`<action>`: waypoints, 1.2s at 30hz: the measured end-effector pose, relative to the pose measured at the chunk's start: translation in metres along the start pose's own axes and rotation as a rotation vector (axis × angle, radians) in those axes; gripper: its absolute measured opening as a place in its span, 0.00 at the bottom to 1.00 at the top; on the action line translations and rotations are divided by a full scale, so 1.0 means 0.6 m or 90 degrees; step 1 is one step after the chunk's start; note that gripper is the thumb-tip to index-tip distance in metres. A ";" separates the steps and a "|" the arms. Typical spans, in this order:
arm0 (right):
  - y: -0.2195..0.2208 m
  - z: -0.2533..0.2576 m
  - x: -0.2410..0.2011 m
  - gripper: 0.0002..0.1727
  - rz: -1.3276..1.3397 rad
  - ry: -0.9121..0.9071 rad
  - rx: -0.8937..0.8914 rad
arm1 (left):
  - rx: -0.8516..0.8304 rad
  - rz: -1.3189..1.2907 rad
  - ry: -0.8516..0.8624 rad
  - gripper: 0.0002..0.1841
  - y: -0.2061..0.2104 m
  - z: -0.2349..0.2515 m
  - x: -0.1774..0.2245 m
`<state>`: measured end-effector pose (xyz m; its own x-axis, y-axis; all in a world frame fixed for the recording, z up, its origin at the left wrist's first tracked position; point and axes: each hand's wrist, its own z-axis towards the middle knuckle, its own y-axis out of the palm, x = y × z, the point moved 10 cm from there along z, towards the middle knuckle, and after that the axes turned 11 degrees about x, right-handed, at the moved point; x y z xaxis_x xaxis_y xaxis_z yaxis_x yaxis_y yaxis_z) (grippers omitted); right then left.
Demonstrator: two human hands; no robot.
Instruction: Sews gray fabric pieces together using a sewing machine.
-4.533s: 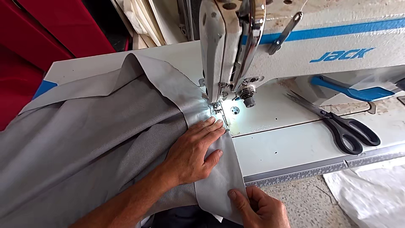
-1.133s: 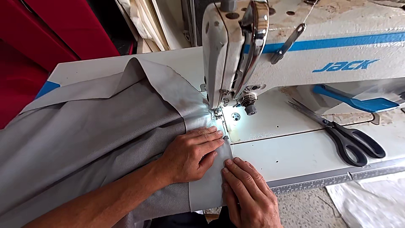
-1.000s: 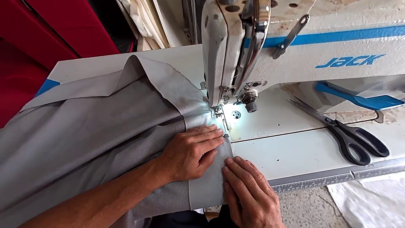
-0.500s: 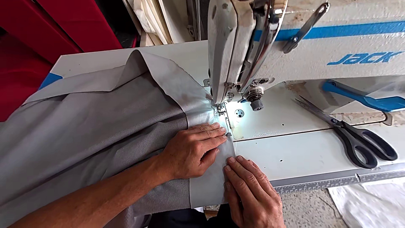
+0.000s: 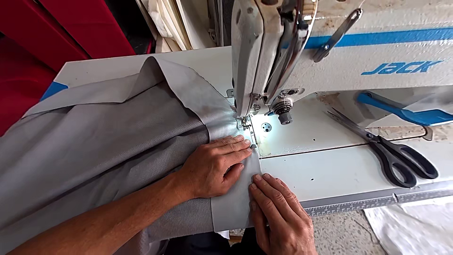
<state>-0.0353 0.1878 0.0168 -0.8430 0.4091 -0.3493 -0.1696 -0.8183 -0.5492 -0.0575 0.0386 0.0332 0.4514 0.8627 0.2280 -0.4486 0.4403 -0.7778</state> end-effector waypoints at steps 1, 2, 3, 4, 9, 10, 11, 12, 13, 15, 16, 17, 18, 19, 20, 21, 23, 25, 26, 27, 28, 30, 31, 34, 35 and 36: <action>0.000 0.001 0.000 0.19 -0.003 0.001 -0.002 | 0.000 0.003 -0.003 0.21 0.000 0.001 -0.001; 0.000 0.001 0.000 0.19 -0.005 0.002 -0.003 | 0.000 0.006 -0.005 0.21 0.001 0.002 -0.003; 0.000 0.002 0.000 0.18 -0.007 0.003 -0.005 | 0.000 0.008 -0.008 0.21 0.001 0.002 -0.004; 0.000 0.003 0.000 0.18 -0.010 0.004 -0.007 | 0.001 0.010 -0.010 0.21 0.001 0.003 -0.005; 0.002 0.008 0.000 0.18 -0.029 0.003 -0.024 | 0.005 0.014 -0.011 0.21 0.001 0.009 -0.012; 0.002 0.010 0.001 0.18 -0.033 0.003 -0.024 | 0.005 0.014 -0.011 0.21 0.001 0.010 -0.014; 0.003 0.011 0.001 0.17 -0.035 0.004 -0.023 | 0.005 0.015 -0.011 0.21 0.001 0.010 -0.016; 0.003 0.012 0.001 0.17 -0.037 0.005 -0.023 | 0.006 0.017 -0.011 0.21 0.001 0.011 -0.017; 0.004 0.013 0.001 0.18 -0.039 0.006 -0.022 | 0.006 0.019 -0.011 0.21 0.001 0.012 -0.019; 0.006 0.014 0.002 0.18 -0.043 0.010 -0.023 | 0.004 0.025 -0.007 0.21 0.001 0.014 -0.021; 0.006 0.015 0.002 0.18 -0.045 0.013 -0.024 | 0.006 0.024 -0.002 0.21 0.000 0.015 -0.022; 0.007 0.016 0.002 0.18 -0.046 0.015 -0.024 | 0.011 0.022 0.004 0.20 -0.002 0.015 -0.023; 0.008 0.017 0.002 0.18 -0.048 0.016 -0.025 | 0.019 0.019 0.012 0.20 -0.004 0.016 -0.023; 0.008 0.018 0.001 0.18 -0.049 0.017 -0.026 | 0.024 0.016 0.018 0.19 -0.005 0.016 -0.024; 0.009 0.019 0.001 0.18 -0.052 0.018 -0.026 | 0.025 0.015 0.024 0.19 -0.005 0.017 -0.025; 0.009 0.020 0.000 0.18 -0.052 0.017 -0.027 | 0.025 0.013 0.028 0.19 -0.005 0.017 -0.027; 0.011 0.022 0.000 0.18 -0.055 0.017 -0.031 | 0.028 0.010 0.035 0.18 -0.006 0.020 -0.030; 0.012 0.024 0.000 0.18 -0.056 0.019 -0.033 | 0.034 0.004 0.040 0.18 -0.009 0.021 -0.031; 0.013 0.025 0.001 0.18 -0.056 0.020 -0.034 | 0.040 0.001 0.043 0.17 -0.010 0.022 -0.032; 0.014 0.026 0.001 0.18 -0.056 0.020 -0.035 | 0.047 -0.003 0.045 0.17 -0.012 0.022 -0.032; 0.015 0.027 0.002 0.18 -0.058 0.020 -0.036 | 0.049 -0.005 0.047 0.17 -0.013 0.022 -0.033; 0.017 0.029 0.002 0.18 -0.065 0.017 -0.038 | 0.050 -0.006 0.047 0.16 -0.013 0.024 -0.036; 0.018 0.030 0.002 0.18 -0.068 0.016 -0.040 | 0.052 -0.007 0.047 0.16 -0.014 0.025 -0.038; 0.021 0.034 0.003 0.18 -0.073 0.019 -0.042 | 0.058 -0.008 0.049 0.16 -0.015 0.027 -0.042; 0.022 0.035 0.004 0.18 -0.073 0.020 -0.043 | 0.060 -0.008 0.048 0.16 -0.016 0.027 -0.043; 0.022 0.036 0.005 0.18 -0.072 0.020 -0.042 | 0.063 -0.008 0.049 0.16 -0.016 0.028 -0.044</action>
<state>-0.0509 0.1693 0.0246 -0.8040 0.5101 -0.3055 -0.2274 -0.7386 -0.6346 -0.0781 0.0159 0.0447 0.5129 0.8374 0.1888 -0.5146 0.4760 -0.7132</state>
